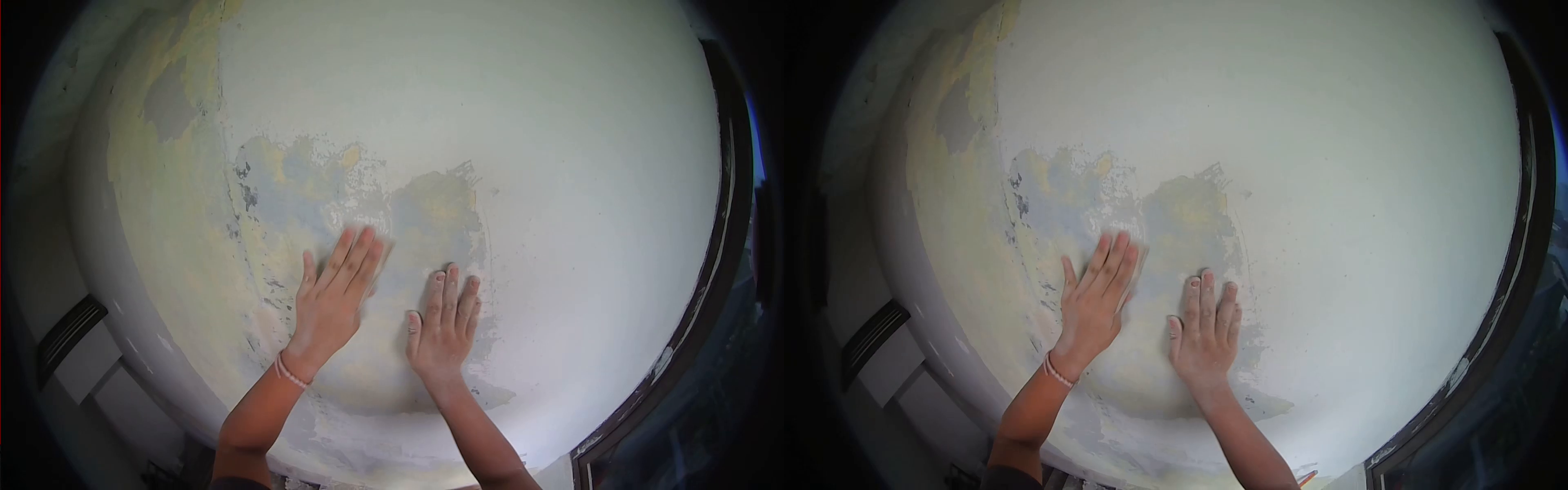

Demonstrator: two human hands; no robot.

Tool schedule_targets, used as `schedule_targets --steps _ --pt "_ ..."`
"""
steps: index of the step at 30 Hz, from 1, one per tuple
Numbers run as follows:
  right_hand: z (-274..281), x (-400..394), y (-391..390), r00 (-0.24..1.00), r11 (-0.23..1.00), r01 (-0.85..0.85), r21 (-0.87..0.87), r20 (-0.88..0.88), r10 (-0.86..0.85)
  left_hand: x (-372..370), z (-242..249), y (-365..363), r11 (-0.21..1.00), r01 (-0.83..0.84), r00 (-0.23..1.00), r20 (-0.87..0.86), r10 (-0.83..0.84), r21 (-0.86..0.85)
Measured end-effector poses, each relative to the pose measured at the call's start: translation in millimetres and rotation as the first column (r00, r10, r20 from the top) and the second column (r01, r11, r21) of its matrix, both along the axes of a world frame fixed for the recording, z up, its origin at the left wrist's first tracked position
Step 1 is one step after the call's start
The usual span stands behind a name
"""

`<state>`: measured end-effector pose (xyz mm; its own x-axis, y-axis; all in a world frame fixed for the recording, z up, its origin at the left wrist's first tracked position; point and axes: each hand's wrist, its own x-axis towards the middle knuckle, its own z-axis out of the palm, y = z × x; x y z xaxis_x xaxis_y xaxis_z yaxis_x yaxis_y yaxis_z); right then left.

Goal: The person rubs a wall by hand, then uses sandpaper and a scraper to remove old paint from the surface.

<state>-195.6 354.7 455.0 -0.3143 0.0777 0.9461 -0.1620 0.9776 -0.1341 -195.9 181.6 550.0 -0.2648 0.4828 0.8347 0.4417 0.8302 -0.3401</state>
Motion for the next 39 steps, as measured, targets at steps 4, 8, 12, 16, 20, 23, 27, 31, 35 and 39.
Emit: schedule_targets --steps 4,8,12,16,20,23,27,31,35,39 --pt "-32.6 -4.8 20.5 0.991 0.991 0.103 0.09 -0.089 -0.096 -8.7 -11.9 -36.6 0.981 -0.154 0.983 -0.122 0.139 -0.118" --pt "-26.1 -1.9 13.7 0.995 0.998 0.059 0.014 -0.082 -0.058 -7.8 55.6 12.1 0.998 0.021 0.995 -0.104 -0.015 0.055" --pt "-30.2 -2.2 18.8 0.994 0.995 0.071 0.071 -0.091 -0.065 -7.2 51.7 27.0 0.994 0.069 0.993 -0.099 -0.061 0.08" --pt "-30.5 -0.9 20.6 0.995 0.994 0.068 0.086 -0.082 -0.061 -4.9 -35.7 -7.7 0.992 -0.037 0.999 -0.018 0.035 -0.122" --pt "-30.1 -0.1 14.5 0.995 0.996 0.068 0.05 -0.08 -0.064 -9.8 -32.4 0.7 0.992 -0.086 0.986 -0.148 0.072 -0.087" --pt "-28.5 -1.8 14.0 0.994 0.997 0.063 0.038 -0.088 -0.06 -4.8 18.8 42.9 0.999 0.025 0.995 -0.093 -0.021 0.041" --pt "-31.6 0.6 18.2 0.997 0.998 0.037 0.043 -0.066 -0.034 -4.1 17.7 50.9 0.994 0.044 0.998 -0.055 -0.039 0.099" --pt "-38.8 5.1 23.7 0.997 0.999 0.033 0.012 -0.071 -0.032 -4.3 -54.9 25.7 0.999 -0.005 1.0 0.025 0.004 0.046" --pt "-40.4 1.7 21.0 0.994 0.998 0.056 0.001 -0.093 -0.055 -0.7 -19.3 45.1 0.994 -0.019 0.998 -0.062 0.025 0.103" --pt "-39.5 0.6 20.6 0.994 0.998 0.057 -0.005 -0.094 -0.057 -3.5 34.2 63.4 0.989 0.032 0.989 -0.147 -0.011 0.142"
